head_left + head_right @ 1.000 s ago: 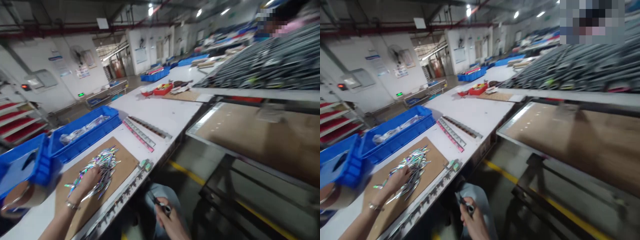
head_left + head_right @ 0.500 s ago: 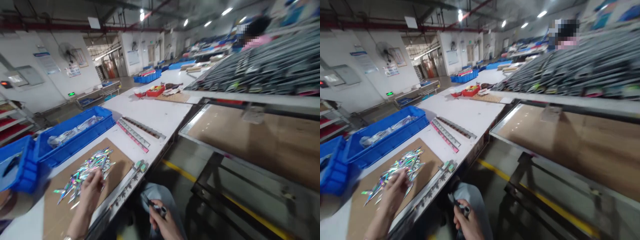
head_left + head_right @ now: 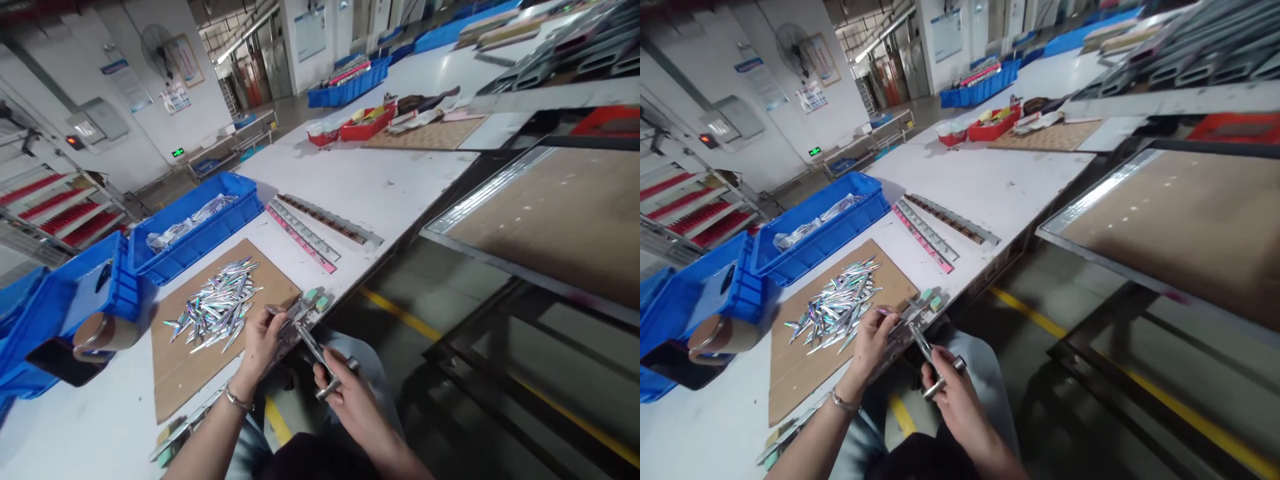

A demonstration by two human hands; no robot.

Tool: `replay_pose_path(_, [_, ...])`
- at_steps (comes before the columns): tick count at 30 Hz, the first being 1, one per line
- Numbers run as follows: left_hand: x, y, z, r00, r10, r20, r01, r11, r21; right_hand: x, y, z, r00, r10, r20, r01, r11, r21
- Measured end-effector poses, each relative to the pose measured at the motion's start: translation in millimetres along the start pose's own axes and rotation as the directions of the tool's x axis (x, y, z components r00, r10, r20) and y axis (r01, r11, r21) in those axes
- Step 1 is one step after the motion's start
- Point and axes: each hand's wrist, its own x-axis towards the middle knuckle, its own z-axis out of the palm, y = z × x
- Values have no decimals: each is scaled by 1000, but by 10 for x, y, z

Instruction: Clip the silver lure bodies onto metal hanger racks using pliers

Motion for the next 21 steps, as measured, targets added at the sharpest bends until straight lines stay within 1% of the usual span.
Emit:
replay_pose_path(1, [-2, 7, -2, 1000, 6, 9, -6, 1000, 13, 9, -11, 25, 998, -62, 10, 63, 993, -105])
replay_pose_path(2, [-2, 12, -4, 1000, 11, 18, -11, 1000, 23, 19, -23, 43, 992, -119, 33, 123, 965, -231])
replay_pose_path(3, [-1, 15, -6, 1000, 16, 25, -17, 999, 30, 31, -36, 52, 984, -167, 70, 181, 915, -360])
replay_pose_path(4, [0, 16, -8, 999, 21, 29, -22, 999, 36, 46, -48, 49, 970, -211, 120, 243, 844, -478])
replay_pose_path(5, [3, 17, -10, 999, 25, 32, -27, 999, 43, 63, -56, 34, 951, -258, 172, 309, 747, -588])
replay_pose_path(6, [7, 20, -14, 999, 31, 36, -33, 998, 51, 82, -60, 8, 923, -311, 229, 379, 619, -688])
replay_pose_path(7, [11, 25, -18, 998, 42, 44, -44, 997, 63, 100, -61, -25, 884, -362, 296, 445, 455, -771])
replay_pose_path(8, [16, 33, -24, 997, 58, 57, -62, 995, 77, 116, -59, -63, 836, -406, 369, 492, 258, -831])
replay_pose_path(9, [22, 46, -29, 994, 81, 75, -88, 991, 96, 128, -56, -101, 785, -430, 446, 512, 45, -858])
replay_pose_path(10, [27, 63, -34, 989, 109, 98, -120, 985, 123, 136, -56, -134, 741, -433, 513, 501, -153, -852])
replay_pose_path(11, [33, 83, -36, 983, 136, 125, -155, 976, 155, 138, -59, -160, 713, -418, 563, 473, -305, -826])
replay_pose_path(12, [37, 102, -36, 975, 160, 151, -188, 964, 190, 136, -67, -176, 703, -399, 589, 445, -399, -802])
replay_pose_path(13, [40, 120, -32, 969, 175, 174, -213, 951, 226, 131, -81, -181, 706, -387, 593, 427, -435, -793])
replay_pose_path(14, [42, 134, -25, 965, 181, 192, -228, 938, 260, 124, -100, -176, 716, -384, 584, 430, -417, -801])
replay_pose_path(15, [41, 143, -16, 963, 181, 201, -234, 929, 286, 118, -120, -163, 732, -386, 562, 452, -342, -824])
replay_pose_path(16, [37, 145, -6, 964, 176, 200, -232, 924, 304, 116, -138, -142, 759, -393, 519, 477, -207, -854])
replay_pose_path(17, [32, 142, 3, 966, 172, 191, -226, 923, 312, 119, -153, -116, 800, -395, 452, 488, -9, -873])
replay_pose_path(18, [26, 135, 12, 969, 169, 178, -218, 925, 312, 127, -160, -87, 854, -377, 359, 465, 242, -851])
replay_pose_path(19, [20, 126, 19, 972, 169, 165, -213, 928, 307, 141, -159, -59, 913, -318, 254, 391, 510, -767])
replay_pose_path(20, [14, 117, 23, 972, 175, 156, -216, 929, 300, 158, -151, -34, 964, -214, 158, 266, 739, -619])
replay_pose_path(21, [10, 109, 25, 971, 185, 151, -223, 928, 298, 175, -138, -15, 992, -89, 94, 122, 886, -447])
